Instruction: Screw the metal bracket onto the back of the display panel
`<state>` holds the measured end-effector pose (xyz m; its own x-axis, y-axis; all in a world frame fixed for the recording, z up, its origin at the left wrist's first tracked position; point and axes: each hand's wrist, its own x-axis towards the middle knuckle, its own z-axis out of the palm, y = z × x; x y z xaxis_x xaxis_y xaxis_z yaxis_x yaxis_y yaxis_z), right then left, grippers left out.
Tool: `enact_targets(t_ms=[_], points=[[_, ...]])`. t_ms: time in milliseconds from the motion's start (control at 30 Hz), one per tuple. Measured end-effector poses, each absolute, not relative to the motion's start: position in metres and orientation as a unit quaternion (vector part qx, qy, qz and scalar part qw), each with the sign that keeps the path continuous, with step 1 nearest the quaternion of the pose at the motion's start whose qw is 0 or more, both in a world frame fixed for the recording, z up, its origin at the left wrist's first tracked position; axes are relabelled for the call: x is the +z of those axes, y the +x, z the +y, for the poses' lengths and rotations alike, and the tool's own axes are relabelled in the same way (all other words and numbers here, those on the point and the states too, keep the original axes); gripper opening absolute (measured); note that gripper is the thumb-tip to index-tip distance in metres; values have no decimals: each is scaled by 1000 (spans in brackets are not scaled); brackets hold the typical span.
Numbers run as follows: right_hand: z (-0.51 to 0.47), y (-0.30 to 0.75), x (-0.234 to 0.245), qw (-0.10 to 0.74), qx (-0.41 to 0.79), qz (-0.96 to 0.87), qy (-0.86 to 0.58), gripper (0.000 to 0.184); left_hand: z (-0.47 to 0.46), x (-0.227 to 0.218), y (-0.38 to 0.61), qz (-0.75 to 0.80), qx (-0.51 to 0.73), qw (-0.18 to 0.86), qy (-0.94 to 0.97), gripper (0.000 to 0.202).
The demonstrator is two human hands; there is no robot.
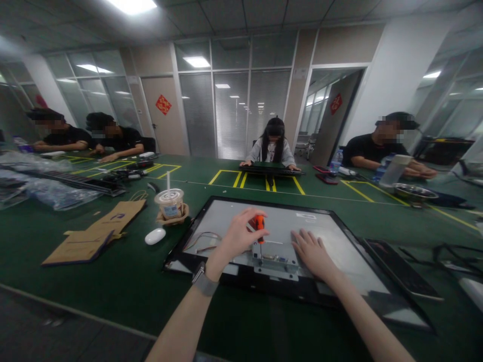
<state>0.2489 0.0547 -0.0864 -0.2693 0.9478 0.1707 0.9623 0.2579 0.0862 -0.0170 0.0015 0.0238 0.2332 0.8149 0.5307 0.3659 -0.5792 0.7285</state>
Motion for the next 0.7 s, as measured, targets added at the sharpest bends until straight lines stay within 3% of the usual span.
enact_targets(t_ms=[200,500,700], points=[[55,249,-87,36,-91,-788,-608,55,-1,22,-14,409,490,141,757,24],[55,248,-86,47,-76,-784,-614,53,2,20,-17,375,468,329,729,38],[53,248,-84,34,-99,-791,-603,53,-4,12,0,374,480,227,760,34]])
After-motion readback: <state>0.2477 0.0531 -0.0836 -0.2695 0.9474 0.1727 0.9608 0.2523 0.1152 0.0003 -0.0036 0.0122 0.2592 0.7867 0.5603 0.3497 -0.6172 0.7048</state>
